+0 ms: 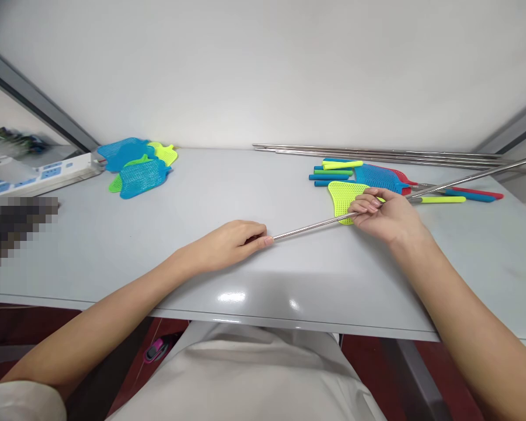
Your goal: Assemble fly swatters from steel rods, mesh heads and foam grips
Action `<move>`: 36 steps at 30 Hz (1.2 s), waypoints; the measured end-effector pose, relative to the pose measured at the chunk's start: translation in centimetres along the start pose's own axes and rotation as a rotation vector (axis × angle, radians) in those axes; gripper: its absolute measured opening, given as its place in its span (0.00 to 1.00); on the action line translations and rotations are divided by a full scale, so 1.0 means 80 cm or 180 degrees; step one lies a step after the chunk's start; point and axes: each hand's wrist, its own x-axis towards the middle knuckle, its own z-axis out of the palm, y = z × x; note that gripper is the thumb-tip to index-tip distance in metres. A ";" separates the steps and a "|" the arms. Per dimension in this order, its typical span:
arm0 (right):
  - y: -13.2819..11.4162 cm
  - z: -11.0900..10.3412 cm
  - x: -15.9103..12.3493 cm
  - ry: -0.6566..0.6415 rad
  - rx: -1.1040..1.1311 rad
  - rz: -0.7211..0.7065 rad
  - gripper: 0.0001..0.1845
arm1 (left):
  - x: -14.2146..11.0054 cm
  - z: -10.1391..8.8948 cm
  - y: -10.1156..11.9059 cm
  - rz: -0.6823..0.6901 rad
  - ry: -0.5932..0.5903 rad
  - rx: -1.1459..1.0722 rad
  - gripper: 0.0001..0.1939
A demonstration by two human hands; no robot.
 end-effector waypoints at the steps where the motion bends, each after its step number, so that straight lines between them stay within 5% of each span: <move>1: 0.000 0.000 0.000 -0.0005 -0.0001 0.0003 0.11 | 0.000 0.000 0.000 -0.0003 -0.0004 -0.0005 0.20; 36: -0.001 0.001 -0.001 0.0041 -0.0043 -0.0086 0.11 | 0.000 0.000 0.001 0.0028 0.0025 0.0047 0.20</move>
